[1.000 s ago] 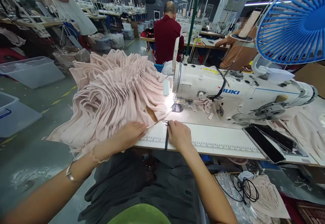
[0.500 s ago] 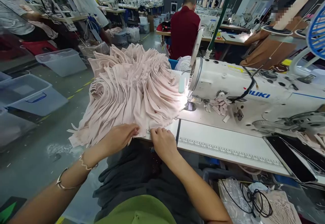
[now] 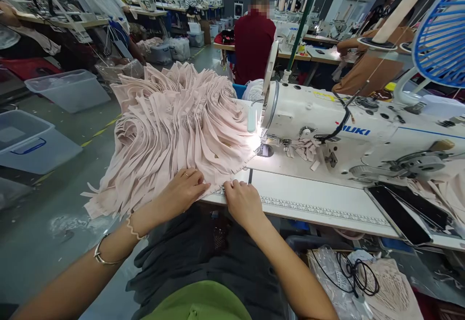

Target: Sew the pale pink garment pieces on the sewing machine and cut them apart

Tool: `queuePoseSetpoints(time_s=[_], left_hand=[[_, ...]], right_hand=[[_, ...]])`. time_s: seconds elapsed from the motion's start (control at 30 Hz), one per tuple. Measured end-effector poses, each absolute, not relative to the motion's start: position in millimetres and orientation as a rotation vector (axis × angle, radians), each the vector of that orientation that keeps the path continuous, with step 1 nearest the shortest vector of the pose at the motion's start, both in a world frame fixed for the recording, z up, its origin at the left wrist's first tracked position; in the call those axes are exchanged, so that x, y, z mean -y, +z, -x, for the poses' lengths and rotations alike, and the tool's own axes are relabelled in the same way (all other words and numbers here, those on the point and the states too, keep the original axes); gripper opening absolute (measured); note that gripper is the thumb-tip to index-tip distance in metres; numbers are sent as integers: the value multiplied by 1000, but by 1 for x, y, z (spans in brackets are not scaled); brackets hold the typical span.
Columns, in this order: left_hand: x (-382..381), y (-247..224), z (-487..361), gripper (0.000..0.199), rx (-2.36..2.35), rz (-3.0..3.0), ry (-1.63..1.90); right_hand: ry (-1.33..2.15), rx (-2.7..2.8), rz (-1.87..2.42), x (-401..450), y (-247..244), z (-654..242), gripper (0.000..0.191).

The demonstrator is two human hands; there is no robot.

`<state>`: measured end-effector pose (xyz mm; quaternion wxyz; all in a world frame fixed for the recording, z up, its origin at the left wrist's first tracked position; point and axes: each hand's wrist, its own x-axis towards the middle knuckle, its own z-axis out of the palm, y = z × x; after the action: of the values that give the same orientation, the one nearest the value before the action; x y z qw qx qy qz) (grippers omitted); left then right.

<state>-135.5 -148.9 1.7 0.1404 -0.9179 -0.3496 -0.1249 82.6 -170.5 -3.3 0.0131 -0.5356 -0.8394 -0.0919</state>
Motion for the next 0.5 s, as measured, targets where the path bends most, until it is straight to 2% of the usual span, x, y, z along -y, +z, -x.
queuePoseSetpoints(time_s=[0.17,0.33,0.5], left_hand=[[139,0,126,25,893,2718,-381],[129,-7,123,37,821,2832,-388],[125,0,121,27,837,2813,-319]], right_hand=[[-281,2683,1632,166,-5,-78,21],[-283,2476,1908,160,6,-101,22],[-330,2521,1858,148,7,-110,23]])
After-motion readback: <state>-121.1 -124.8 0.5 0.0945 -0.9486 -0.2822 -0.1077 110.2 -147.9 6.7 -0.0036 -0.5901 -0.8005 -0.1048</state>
